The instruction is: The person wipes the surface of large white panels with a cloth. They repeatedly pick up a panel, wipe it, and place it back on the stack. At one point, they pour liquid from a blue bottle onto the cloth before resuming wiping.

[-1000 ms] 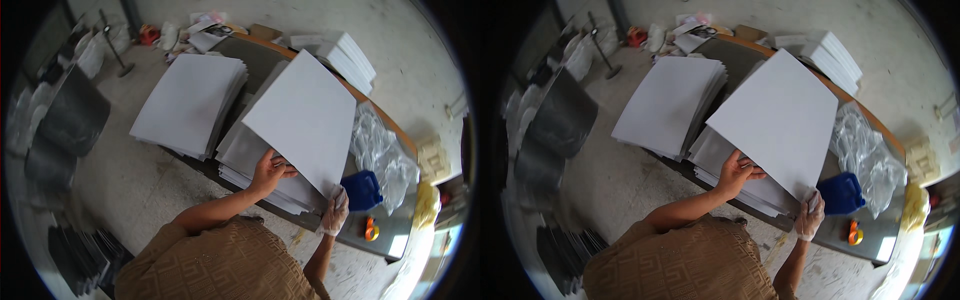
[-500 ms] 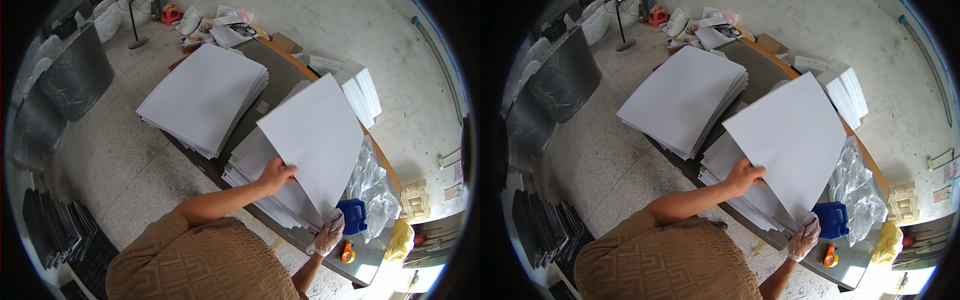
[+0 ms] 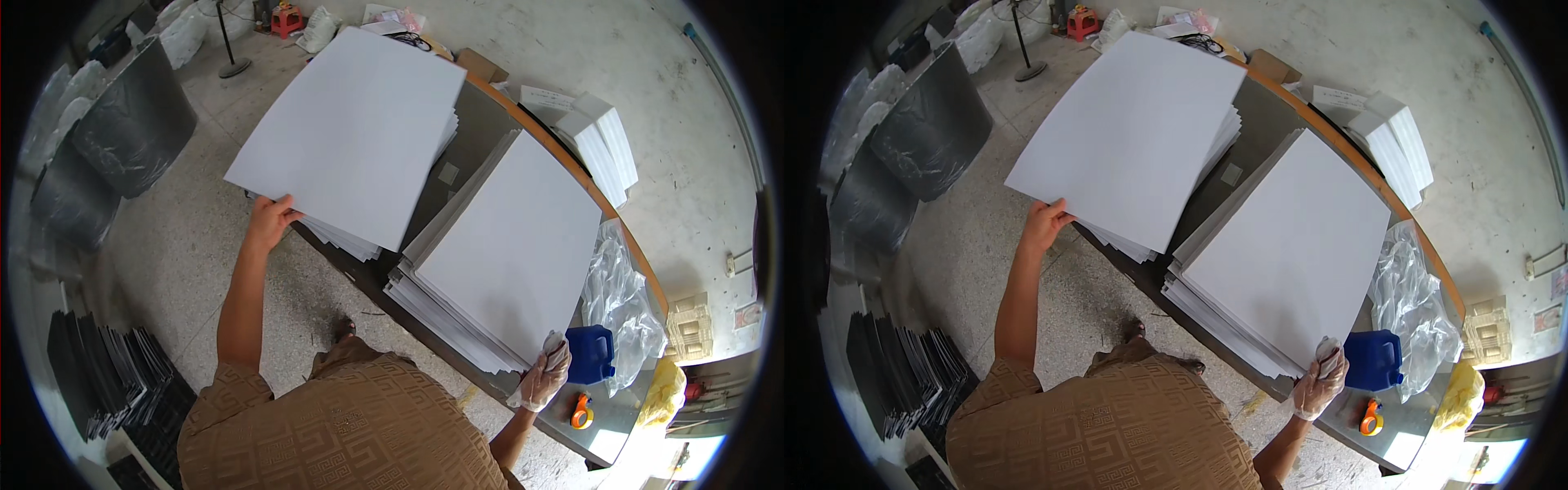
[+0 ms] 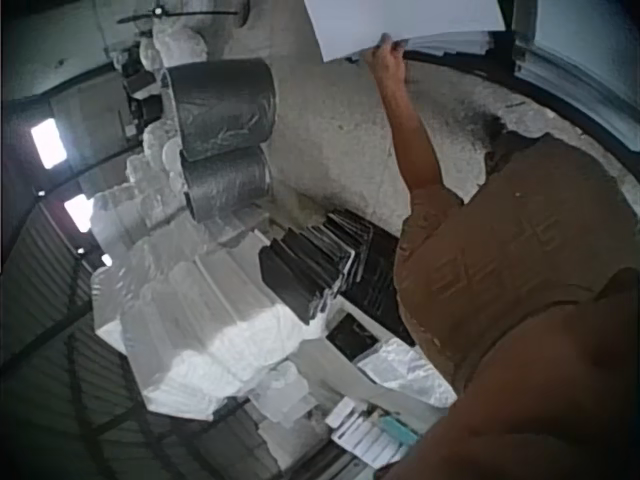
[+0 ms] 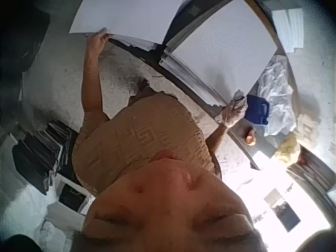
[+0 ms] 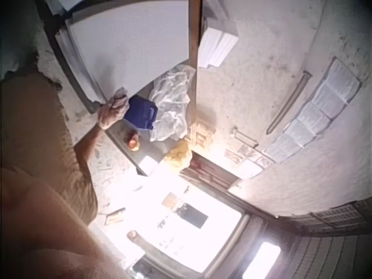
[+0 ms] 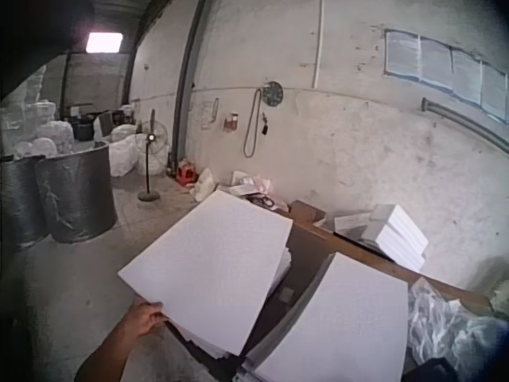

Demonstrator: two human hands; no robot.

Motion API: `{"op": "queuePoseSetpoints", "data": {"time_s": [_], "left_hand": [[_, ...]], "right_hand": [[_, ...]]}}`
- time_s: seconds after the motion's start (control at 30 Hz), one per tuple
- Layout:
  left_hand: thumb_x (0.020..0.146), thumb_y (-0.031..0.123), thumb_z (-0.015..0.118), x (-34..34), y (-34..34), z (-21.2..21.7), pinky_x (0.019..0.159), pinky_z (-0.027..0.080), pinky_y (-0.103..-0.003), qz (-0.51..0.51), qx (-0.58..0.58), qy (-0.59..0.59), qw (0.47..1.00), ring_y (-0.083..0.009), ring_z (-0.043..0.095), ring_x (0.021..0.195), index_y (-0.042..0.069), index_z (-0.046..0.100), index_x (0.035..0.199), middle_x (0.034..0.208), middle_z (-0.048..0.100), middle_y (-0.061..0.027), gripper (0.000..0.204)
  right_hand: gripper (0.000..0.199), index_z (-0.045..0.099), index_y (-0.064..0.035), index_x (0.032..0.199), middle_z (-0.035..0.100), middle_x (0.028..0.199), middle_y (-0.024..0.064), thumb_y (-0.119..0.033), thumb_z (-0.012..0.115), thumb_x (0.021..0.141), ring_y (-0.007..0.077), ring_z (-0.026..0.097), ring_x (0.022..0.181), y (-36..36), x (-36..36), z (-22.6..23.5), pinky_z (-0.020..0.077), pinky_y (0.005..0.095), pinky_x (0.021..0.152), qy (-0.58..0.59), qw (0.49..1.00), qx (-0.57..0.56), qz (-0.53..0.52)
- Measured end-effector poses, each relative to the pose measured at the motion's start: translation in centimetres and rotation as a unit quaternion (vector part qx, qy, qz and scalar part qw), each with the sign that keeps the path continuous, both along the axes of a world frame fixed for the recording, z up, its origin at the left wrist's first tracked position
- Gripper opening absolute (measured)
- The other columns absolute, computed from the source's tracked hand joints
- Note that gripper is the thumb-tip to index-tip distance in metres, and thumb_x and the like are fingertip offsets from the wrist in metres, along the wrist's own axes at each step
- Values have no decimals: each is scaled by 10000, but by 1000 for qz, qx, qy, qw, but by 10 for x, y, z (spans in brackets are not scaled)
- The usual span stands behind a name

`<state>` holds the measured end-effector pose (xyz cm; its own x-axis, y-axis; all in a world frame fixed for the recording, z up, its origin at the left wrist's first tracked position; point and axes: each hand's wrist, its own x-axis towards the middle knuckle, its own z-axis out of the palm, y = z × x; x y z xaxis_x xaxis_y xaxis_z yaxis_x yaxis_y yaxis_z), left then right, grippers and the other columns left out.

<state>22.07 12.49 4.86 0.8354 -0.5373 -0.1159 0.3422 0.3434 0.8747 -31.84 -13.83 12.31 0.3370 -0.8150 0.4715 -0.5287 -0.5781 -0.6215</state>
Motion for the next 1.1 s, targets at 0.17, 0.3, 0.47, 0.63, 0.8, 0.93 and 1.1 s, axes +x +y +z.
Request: {"op": "queuePoseSetpoints", "data": {"time_s": [0.17,0.3,0.47,0.63,0.8,0.93,1.1], "left_hand": [[939,15,578,31,12,-45,894,586,-473,29,87,34,995,-306,635,1077,-82,508,1251,1190,607,-183,334],[926,34,608,49,4,-74,882,591,-451,1,146,35,989,-294,643,1038,-90,503,1250,1168,606,-192,363],[961,349,627,74,32,-109,525,552,-294,30,305,-143,941,-172,624,567,-14,672,759,677,654,-109,418],[975,520,538,59,14,-85,467,497,-349,60,562,-367,739,-218,652,588,-52,634,1010,803,679,-157,581],[1003,400,549,-9,-71,-3,634,552,-355,88,451,-525,716,-227,675,826,32,537,1288,980,674,-151,465],[1007,249,573,-104,-143,48,688,550,-316,-39,264,-519,812,-196,653,845,58,540,1312,1026,652,-123,362],[960,65,597,-234,-202,90,757,528,-296,-235,84,-536,807,-164,626,871,2,551,1289,992,641,-107,338]], "right_hand": [[435,559,5,1247,574,1075,168,-110,632,834,333,606,968,-2,10,7,473,396,867,-5,999,-36,7],[486,550,45,1260,603,1151,203,-7,617,782,368,609,1045,0,-1,17,466,396,950,-18,996,-17,-82],[420,509,-36,1362,632,1195,100,-272,444,1021,210,616,1036,6,-11,15,499,333,899,-448,855,249,-79],[526,533,-81,1331,593,1243,165,-489,461,1007,331,552,1176,14,-62,-17,497,490,973,-745,570,315,146],[598,524,-49,1336,583,1283,189,-534,382,1015,397,525,1219,48,-62,-9,407,600,1063,-836,445,305,97],[598,539,-61,1344,545,1351,211,-525,427,984,378,565,1188,66,-78,-41,316,620,1118,-851,412,276,172],[604,498,20,1340,524,1313,251,-466,500,981,379,563,1131,70,-120,-72,513,491,912,-880,314,281,220]]}}
